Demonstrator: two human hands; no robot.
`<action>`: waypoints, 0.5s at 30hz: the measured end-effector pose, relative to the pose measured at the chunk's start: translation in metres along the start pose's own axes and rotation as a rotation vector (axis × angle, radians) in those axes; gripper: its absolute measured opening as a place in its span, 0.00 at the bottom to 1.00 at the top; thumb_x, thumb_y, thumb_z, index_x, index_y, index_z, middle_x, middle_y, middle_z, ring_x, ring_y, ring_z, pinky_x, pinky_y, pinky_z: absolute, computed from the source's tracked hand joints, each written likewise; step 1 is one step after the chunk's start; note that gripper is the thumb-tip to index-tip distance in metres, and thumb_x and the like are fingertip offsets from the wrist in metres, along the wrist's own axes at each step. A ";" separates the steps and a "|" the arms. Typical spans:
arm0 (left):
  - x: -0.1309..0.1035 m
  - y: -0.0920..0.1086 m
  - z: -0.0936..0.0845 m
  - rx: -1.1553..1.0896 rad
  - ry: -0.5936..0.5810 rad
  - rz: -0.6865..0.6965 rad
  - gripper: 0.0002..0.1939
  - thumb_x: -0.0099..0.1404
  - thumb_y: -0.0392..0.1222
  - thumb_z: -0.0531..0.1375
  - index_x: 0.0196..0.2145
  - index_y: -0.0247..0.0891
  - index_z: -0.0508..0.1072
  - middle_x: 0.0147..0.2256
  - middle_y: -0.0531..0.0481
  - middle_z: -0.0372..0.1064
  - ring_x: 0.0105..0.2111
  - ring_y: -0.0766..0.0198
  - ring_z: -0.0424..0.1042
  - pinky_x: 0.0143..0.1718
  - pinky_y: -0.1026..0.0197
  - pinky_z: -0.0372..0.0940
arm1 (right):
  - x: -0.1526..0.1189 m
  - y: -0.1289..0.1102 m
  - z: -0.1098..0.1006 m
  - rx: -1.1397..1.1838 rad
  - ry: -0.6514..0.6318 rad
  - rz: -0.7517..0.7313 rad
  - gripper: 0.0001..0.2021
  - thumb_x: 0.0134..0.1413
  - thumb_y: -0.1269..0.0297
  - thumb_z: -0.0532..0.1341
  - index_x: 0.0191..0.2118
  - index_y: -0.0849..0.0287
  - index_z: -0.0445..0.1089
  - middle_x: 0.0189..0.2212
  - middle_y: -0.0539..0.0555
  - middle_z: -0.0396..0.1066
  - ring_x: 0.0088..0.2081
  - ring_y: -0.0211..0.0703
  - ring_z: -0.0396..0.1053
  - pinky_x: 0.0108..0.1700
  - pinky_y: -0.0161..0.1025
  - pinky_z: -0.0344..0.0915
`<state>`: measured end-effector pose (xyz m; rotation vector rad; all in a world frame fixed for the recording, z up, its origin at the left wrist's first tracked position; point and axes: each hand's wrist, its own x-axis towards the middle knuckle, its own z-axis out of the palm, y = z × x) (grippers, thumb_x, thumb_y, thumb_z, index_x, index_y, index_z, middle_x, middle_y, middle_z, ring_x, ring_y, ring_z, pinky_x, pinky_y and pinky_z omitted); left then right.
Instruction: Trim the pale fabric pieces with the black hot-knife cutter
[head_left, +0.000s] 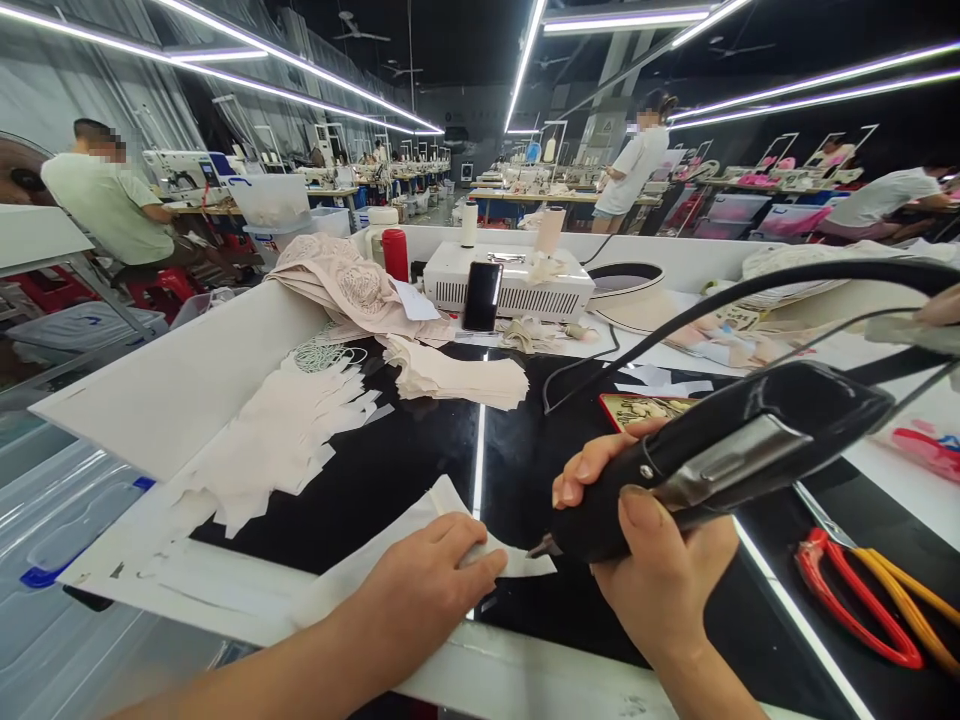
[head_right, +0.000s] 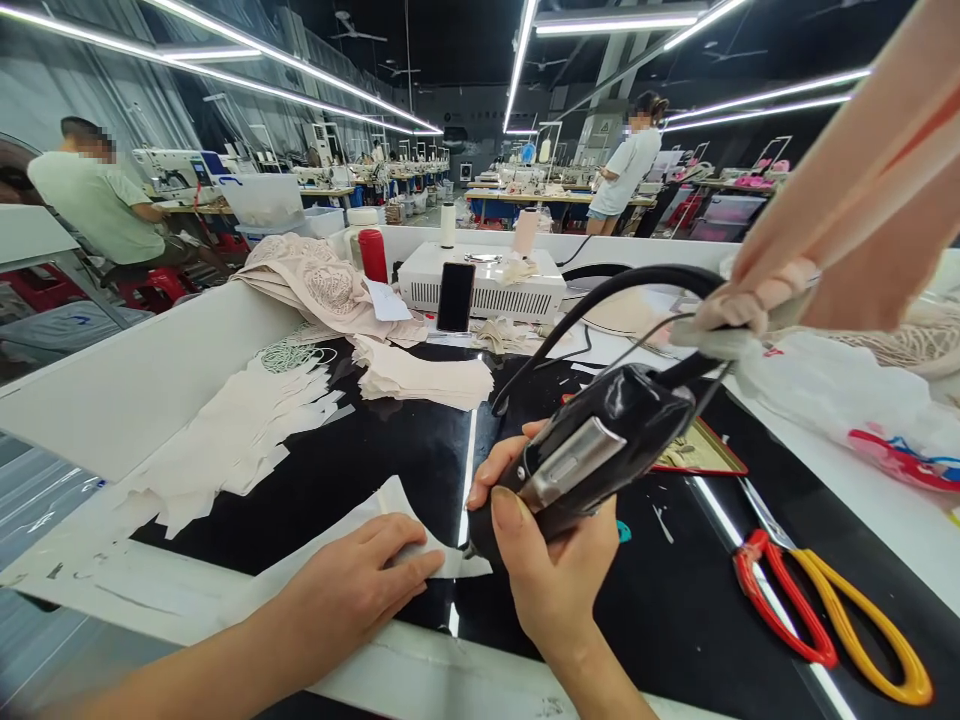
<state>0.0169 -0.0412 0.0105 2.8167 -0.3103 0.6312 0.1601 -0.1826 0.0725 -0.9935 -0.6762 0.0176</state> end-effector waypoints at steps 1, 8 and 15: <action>0.000 0.000 0.001 0.001 -0.002 -0.002 0.12 0.76 0.30 0.56 0.53 0.36 0.73 0.46 0.42 0.72 0.43 0.56 0.75 0.41 0.58 0.76 | 0.001 0.001 0.002 0.006 -0.003 -0.004 0.17 0.59 0.57 0.71 0.50 0.50 0.68 0.30 0.46 0.73 0.26 0.40 0.71 0.29 0.41 0.72; -0.001 0.001 0.004 -0.020 -0.001 -0.011 0.15 0.74 0.27 0.58 0.55 0.36 0.72 0.46 0.43 0.71 0.44 0.56 0.74 0.42 0.59 0.75 | 0.003 0.013 0.013 0.018 -0.053 0.006 0.16 0.61 0.58 0.69 0.50 0.50 0.67 0.31 0.46 0.73 0.27 0.39 0.71 0.31 0.41 0.72; -0.003 0.002 0.005 -0.047 0.000 -0.024 0.14 0.74 0.27 0.58 0.54 0.36 0.72 0.48 0.42 0.71 0.45 0.56 0.74 0.44 0.60 0.75 | 0.003 0.012 0.015 0.011 -0.057 0.027 0.13 0.62 0.60 0.68 0.49 0.50 0.67 0.31 0.45 0.73 0.27 0.38 0.71 0.31 0.40 0.73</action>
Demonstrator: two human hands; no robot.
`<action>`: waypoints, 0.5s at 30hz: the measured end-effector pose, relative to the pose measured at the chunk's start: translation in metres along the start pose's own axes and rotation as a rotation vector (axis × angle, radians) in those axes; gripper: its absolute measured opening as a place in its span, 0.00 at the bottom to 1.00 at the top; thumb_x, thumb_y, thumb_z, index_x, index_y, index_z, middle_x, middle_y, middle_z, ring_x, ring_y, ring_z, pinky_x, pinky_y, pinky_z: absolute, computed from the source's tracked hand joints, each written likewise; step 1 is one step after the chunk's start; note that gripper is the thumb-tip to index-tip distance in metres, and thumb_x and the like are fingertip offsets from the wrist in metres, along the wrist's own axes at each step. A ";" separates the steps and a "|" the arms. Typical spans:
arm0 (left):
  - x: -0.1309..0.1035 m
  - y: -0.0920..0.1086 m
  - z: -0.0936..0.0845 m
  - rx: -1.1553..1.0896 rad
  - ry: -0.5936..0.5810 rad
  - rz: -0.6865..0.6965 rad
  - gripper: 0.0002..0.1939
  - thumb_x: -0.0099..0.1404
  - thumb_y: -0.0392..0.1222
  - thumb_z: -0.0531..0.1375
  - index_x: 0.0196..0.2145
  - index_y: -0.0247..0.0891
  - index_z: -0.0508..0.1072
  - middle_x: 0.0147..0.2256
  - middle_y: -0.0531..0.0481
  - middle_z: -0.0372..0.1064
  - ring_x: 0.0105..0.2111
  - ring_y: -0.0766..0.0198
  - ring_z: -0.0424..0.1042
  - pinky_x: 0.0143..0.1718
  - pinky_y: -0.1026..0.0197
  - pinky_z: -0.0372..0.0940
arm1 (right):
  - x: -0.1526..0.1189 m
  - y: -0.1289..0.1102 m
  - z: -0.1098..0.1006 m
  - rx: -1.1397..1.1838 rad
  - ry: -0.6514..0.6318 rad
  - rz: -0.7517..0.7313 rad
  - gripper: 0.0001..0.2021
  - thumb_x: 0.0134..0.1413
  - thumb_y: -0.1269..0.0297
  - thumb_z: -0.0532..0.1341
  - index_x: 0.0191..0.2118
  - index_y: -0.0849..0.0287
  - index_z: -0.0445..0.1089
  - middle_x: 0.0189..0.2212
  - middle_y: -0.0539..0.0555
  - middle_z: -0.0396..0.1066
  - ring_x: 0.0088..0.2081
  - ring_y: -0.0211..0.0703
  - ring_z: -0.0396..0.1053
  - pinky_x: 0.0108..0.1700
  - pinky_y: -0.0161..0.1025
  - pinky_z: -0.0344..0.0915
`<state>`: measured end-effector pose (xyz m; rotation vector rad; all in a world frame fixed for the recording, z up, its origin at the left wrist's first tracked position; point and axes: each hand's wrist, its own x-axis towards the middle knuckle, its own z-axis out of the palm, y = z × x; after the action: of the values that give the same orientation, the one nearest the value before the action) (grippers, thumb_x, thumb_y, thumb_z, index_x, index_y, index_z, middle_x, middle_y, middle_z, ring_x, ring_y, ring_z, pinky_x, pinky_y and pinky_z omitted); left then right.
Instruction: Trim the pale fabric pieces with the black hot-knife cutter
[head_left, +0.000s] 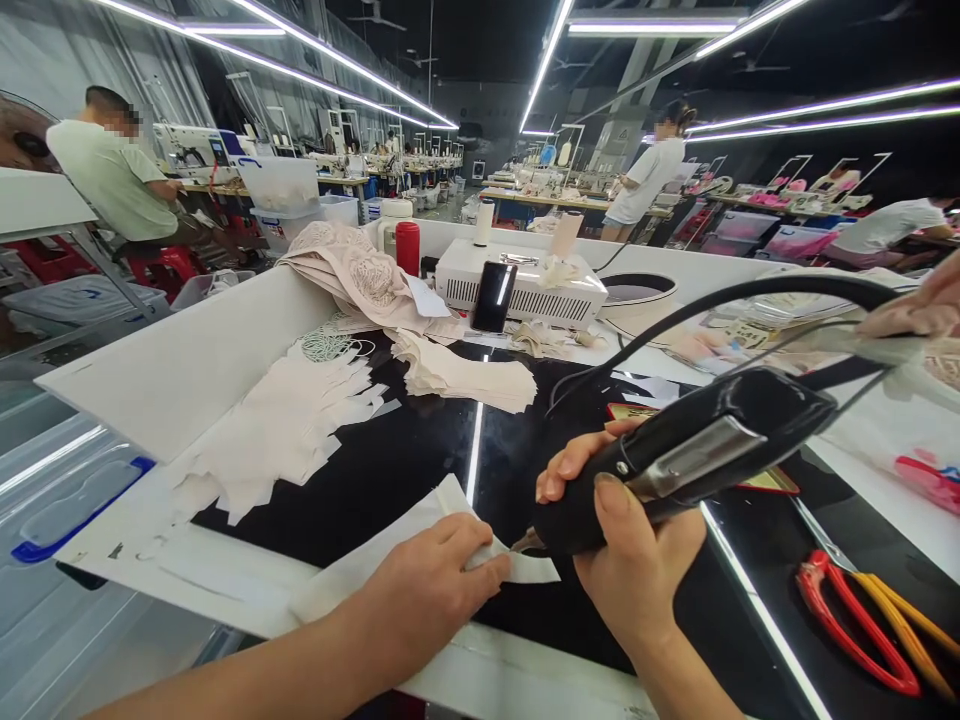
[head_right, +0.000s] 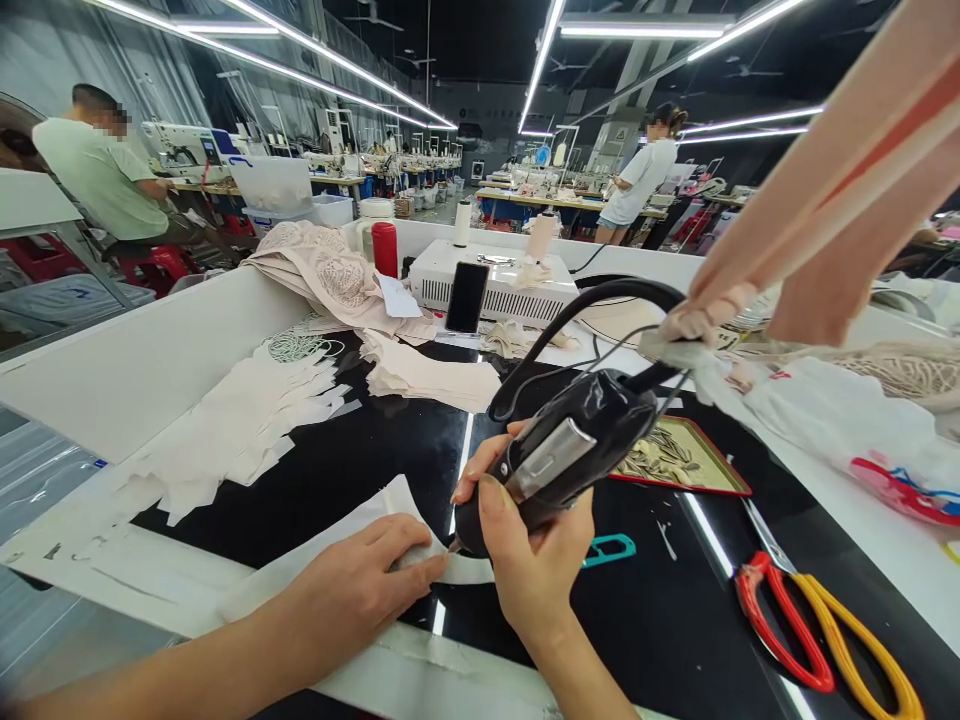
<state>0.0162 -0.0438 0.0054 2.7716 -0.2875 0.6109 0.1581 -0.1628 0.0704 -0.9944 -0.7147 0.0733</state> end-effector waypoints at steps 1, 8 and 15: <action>0.000 0.000 0.000 0.001 0.004 -0.001 0.14 0.74 0.27 0.58 0.53 0.36 0.73 0.47 0.42 0.71 0.45 0.56 0.73 0.44 0.60 0.75 | 0.001 0.000 0.001 0.009 0.005 -0.002 0.13 0.62 0.60 0.69 0.49 0.50 0.67 0.31 0.45 0.73 0.27 0.38 0.71 0.30 0.40 0.73; 0.005 0.002 -0.003 0.024 0.051 -0.002 0.11 0.75 0.29 0.57 0.50 0.36 0.75 0.46 0.40 0.69 0.46 0.54 0.72 0.48 0.56 0.75 | 0.004 0.006 0.007 0.017 0.000 -0.036 0.15 0.61 0.58 0.69 0.49 0.51 0.67 0.30 0.45 0.73 0.26 0.38 0.72 0.30 0.40 0.72; 0.005 0.002 -0.001 0.026 0.085 -0.036 0.10 0.74 0.30 0.59 0.49 0.39 0.76 0.45 0.41 0.67 0.46 0.54 0.70 0.47 0.54 0.75 | 0.005 0.005 0.010 0.028 0.001 -0.017 0.13 0.61 0.61 0.69 0.48 0.51 0.68 0.29 0.45 0.73 0.25 0.38 0.72 0.29 0.39 0.73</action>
<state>0.0198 -0.0462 0.0090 2.7602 -0.2129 0.7260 0.1573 -0.1504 0.0731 -0.9618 -0.7192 0.0671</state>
